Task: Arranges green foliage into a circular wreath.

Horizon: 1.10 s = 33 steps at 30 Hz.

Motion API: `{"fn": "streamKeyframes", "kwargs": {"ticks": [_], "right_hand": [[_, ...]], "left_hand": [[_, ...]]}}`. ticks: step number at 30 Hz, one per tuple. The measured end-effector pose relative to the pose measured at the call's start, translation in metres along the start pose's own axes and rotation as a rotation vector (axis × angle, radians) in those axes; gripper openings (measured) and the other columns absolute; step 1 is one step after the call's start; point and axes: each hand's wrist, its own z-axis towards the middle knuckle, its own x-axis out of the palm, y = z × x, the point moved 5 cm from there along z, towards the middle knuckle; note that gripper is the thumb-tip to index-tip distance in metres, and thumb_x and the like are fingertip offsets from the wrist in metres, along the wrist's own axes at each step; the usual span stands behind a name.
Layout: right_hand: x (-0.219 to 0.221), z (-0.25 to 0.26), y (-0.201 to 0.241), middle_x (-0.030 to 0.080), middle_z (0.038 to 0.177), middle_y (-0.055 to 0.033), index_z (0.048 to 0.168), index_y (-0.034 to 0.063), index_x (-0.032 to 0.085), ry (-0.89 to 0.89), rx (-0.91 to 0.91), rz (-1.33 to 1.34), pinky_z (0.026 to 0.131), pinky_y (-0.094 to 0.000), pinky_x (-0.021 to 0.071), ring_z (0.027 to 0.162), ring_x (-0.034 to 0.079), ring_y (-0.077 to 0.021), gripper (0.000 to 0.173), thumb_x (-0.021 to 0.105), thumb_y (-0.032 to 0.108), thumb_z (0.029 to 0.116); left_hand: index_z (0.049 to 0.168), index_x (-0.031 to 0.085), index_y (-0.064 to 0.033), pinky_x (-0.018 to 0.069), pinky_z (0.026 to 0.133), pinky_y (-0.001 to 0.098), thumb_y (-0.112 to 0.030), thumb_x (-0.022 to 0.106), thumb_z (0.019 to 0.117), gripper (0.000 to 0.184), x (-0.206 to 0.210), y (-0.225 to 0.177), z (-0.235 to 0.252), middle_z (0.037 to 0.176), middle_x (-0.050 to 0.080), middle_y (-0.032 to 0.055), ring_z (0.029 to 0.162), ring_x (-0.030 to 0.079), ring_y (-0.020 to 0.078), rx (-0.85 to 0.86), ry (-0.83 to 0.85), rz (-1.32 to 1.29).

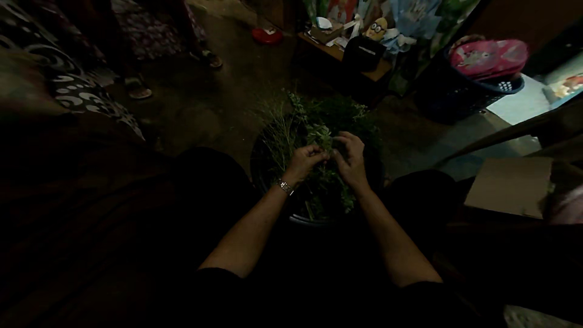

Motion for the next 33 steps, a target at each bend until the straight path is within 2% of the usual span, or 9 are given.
{"fn": "streamKeyframes", "kwargs": {"ticks": [2, 5, 9, 11, 16, 20, 24, 30, 33], "right_hand": [[0.004, 0.001, 0.002, 0.061, 0.138, -0.0178, 0.124, 0.0024, 0.068, 0.059, -0.093, -0.077, 0.115, -0.0661, 0.0296, 0.141, 0.042, -0.0444, 0.028, 0.060, 0.017, 0.1009], [0.005, 0.000, 0.004, 0.066, 0.127, -0.0171, 0.118, 0.0019, 0.069, 0.126, -0.063, -0.046, 0.114, -0.0626, 0.0326, 0.135, 0.050, -0.0400, 0.023, 0.063, 0.015, 0.1003], [0.004, 0.000, 0.003, 0.070, 0.107, -0.0143, 0.113, 0.0000, 0.069, 0.170, 0.025, 0.038, 0.089, -0.0421, 0.0578, 0.096, 0.069, -0.0224, 0.018, 0.067, 0.011, 0.0986], [0.004, 0.000, 0.002, 0.069, 0.104, -0.0154, 0.112, -0.0029, 0.067, 0.178, 0.019, 0.089, 0.080, -0.0354, 0.0598, 0.087, 0.069, -0.0186, 0.017, 0.068, 0.007, 0.0975], [0.003, 0.002, -0.001, 0.065, 0.115, -0.0178, 0.105, -0.0025, 0.069, 0.199, -0.031, 0.076, 0.086, -0.0380, 0.0594, 0.100, 0.067, -0.0233, 0.012, 0.070, 0.004, 0.0946], [0.002, 0.001, 0.003, 0.070, 0.099, -0.0138, 0.106, -0.0027, 0.069, 0.211, 0.004, 0.065, 0.073, -0.0329, 0.0580, 0.078, 0.066, -0.0164, 0.013, 0.069, 0.005, 0.0959], [0.004, 0.000, 0.003, 0.073, 0.101, -0.0137, 0.108, -0.0021, 0.069, 0.187, -0.036, 0.068, 0.076, -0.0339, 0.0597, 0.081, 0.070, -0.0171, 0.015, 0.070, 0.004, 0.0947], [-0.003, 0.000, 0.007, 0.068, 0.083, -0.0098, 0.099, -0.0012, 0.069, 0.235, 0.196, 0.070, 0.065, -0.0329, 0.0552, 0.068, 0.062, -0.0141, 0.009, 0.072, 0.003, 0.0916], [-0.011, 0.003, 0.007, 0.067, 0.086, -0.0117, 0.098, -0.0009, 0.068, 0.256, 0.268, 0.039, 0.066, -0.0382, 0.0553, 0.071, 0.063, -0.0181, 0.008, 0.069, 0.002, 0.0908]], "left_hand": [[0.104, 0.065, 0.0004, 0.0546, 0.073, 0.0226, -0.004, 0.061, 0.1005, 0.007, -0.002, 0.002, 0.001, 0.088, 0.068, 0.0023, 0.075, 0.063, 0.0065, -0.001, 0.007, 0.008], [0.101, 0.064, -0.0007, 0.0549, 0.074, 0.0238, -0.006, 0.058, 0.1024, 0.008, -0.002, 0.004, 0.002, 0.085, 0.066, 0.0017, 0.075, 0.063, 0.0067, -0.017, -0.001, -0.015], [0.102, 0.064, -0.0022, 0.0552, 0.077, 0.0245, -0.009, 0.058, 0.1038, 0.009, -0.004, 0.008, 0.004, 0.087, 0.065, 0.0008, 0.077, 0.063, 0.0071, -0.018, -0.015, -0.081], [0.102, 0.064, -0.0027, 0.0556, 0.078, 0.0249, -0.006, 0.058, 0.1027, 0.007, -0.004, 0.009, 0.005, 0.087, 0.066, 0.0008, 0.078, 0.063, 0.0075, -0.007, -0.006, -0.101], [0.102, 0.065, -0.0033, 0.0546, 0.076, 0.0247, -0.007, 0.058, 0.1028, 0.008, -0.002, 0.013, 0.006, 0.088, 0.066, 0.0003, 0.078, 0.062, 0.0071, -0.011, 0.020, -0.129], [0.102, 0.064, -0.0032, 0.0548, 0.076, 0.0253, -0.008, 0.058, 0.1035, 0.008, -0.002, 0.014, 0.006, 0.087, 0.065, 0.0010, 0.077, 0.062, 0.0078, -0.025, 0.025, -0.130], [0.104, 0.064, -0.0026, 0.0548, 0.075, 0.0249, -0.006, 0.059, 0.1020, 0.006, -0.003, 0.012, 0.005, 0.087, 0.065, 0.0012, 0.076, 0.062, 0.0076, -0.033, 0.023, -0.097], [0.103, 0.063, -0.0013, 0.0517, 0.071, 0.0226, -0.009, 0.058, 0.1033, 0.009, 0.001, 0.009, 0.003, 0.084, 0.063, 0.0007, 0.074, 0.059, 0.0059, -0.084, 0.025, 0.003], [0.105, 0.064, -0.0011, 0.0508, 0.070, 0.0249, -0.014, 0.057, 0.1046, 0.014, -0.003, 0.004, 0.002, 0.086, 0.062, 0.0020, 0.074, 0.057, 0.0069, -0.104, -0.016, 0.080]]}}
